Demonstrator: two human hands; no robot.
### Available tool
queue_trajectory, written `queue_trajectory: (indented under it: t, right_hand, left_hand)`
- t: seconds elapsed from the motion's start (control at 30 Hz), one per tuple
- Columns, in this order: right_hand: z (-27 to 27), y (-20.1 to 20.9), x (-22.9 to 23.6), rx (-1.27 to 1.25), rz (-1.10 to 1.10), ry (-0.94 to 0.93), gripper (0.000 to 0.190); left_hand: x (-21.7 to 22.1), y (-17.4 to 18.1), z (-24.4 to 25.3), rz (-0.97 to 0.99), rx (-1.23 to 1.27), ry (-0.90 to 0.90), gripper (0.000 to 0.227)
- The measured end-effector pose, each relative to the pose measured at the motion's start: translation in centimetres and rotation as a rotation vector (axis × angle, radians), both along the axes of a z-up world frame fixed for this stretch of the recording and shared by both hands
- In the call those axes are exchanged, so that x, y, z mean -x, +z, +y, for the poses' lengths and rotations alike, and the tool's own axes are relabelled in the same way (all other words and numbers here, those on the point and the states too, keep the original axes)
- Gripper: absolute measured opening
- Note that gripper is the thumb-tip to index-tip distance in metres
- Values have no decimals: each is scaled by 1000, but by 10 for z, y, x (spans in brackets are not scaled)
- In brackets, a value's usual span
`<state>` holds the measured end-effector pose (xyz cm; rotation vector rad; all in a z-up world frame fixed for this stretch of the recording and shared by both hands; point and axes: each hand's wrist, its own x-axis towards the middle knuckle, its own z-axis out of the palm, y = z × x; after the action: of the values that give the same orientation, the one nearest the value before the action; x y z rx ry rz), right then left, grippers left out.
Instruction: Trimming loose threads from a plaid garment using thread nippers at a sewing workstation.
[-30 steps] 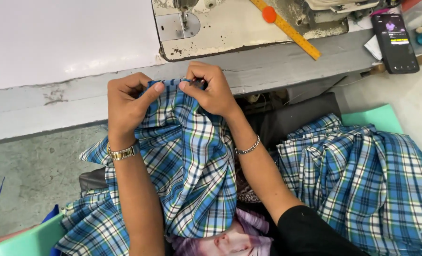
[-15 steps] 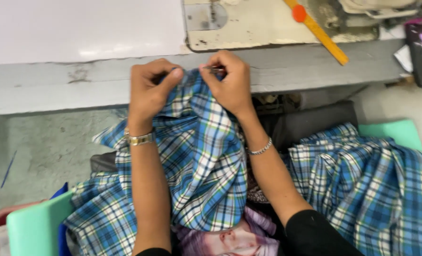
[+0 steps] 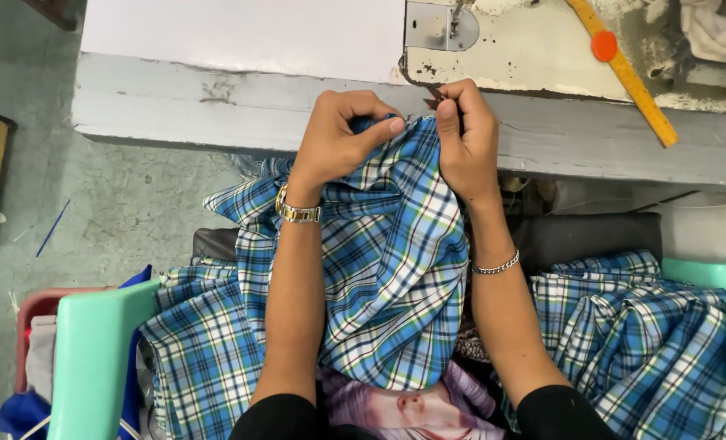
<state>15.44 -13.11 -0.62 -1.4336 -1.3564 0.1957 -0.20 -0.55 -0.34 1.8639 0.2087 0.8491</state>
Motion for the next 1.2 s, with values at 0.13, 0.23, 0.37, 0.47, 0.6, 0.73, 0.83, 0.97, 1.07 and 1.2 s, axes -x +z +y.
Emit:
queue_trajectory:
  t: [0.13, 0.23, 0.37, 0.47, 0.6, 0.73, 0.83, 0.97, 1.07, 1.2]
  right_hand:
    - [-2, -1, 0, 36, -48, -5, 52]
    - [-2, -1, 1, 50, -7, 30, 50]
    - [-1, -5, 0, 32, -54, 45, 53]
    - [-1, -8, -2, 40, -49, 59, 51]
    - [0, -10, -3, 50, -53, 63, 48]
    - [-1, -12, -3, 63, -38, 52, 46]
    - [0, -10, -3, 62, -43, 49, 46]
    - [-1, -10, -2, 62, -32, 42, 46]
    - [-1, -11, -3, 59, -27, 46, 45]
    - [-1, -11, -4, 60, -36, 47, 45]
  left_hand:
    - [1, 0, 0, 31, 13, 0, 23]
    - [1, 2, 0, 28, 30, -9, 21]
    - [1, 0, 1, 15, 74, -3, 19]
    - [1, -2, 3, 16, 95, -10, 17]
    - [0, -4, 5, 5, 108, -27, 16]
    - [-1, -4, 5, 16, 145, -22, 17]
    - [-1, -3, 6, 8, 135, -21, 19]
    - [-1, -5, 5, -13, 152, -7, 22]
    - [-1, -4, 5, -16, 160, -10, 21]
    - [-1, -4, 5, 4, 182, 2, 20]
